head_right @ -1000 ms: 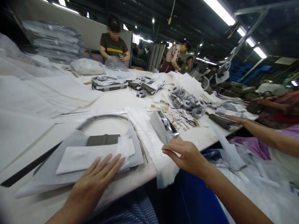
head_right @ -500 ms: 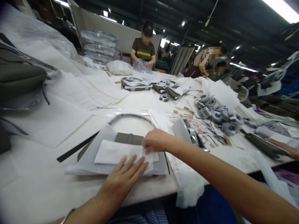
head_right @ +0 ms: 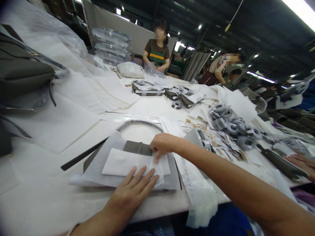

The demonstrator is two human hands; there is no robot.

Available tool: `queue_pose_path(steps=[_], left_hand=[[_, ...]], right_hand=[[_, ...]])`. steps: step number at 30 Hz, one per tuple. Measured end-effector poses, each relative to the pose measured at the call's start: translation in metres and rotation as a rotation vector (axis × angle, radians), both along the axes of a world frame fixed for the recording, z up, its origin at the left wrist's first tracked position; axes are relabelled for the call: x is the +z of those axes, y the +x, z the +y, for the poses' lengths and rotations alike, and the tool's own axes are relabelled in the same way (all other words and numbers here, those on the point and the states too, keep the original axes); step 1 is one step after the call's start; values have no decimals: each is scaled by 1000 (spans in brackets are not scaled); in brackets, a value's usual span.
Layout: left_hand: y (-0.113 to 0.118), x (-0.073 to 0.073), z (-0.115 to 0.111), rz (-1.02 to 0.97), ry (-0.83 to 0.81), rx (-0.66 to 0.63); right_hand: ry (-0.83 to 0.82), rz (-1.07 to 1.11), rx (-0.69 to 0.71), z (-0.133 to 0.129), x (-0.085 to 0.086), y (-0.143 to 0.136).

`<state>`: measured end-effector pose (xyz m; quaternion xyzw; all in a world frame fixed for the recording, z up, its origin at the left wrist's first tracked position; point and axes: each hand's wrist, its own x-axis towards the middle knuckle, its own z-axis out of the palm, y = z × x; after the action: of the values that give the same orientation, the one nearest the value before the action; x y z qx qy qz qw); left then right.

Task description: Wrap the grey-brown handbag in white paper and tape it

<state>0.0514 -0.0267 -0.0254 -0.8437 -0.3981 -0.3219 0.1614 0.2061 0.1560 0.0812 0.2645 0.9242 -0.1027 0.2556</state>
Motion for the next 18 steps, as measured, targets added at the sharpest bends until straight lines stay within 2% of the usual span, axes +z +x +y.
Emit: queue_pose_path(steps=[5, 9, 14, 18], left_hand=[[0, 1, 1, 3, 23, 5], [0, 1, 1, 0, 36, 4], [-2, 2, 2, 57, 30, 6], [-1, 0, 2, 16, 33, 3]], right_hand=[[-225, 214, -155, 24, -15, 12], [-325, 262, -284, 37, -28, 17], [-332, 267, -321, 42, -38, 23], [-233, 269, -369, 47, -32, 30]])
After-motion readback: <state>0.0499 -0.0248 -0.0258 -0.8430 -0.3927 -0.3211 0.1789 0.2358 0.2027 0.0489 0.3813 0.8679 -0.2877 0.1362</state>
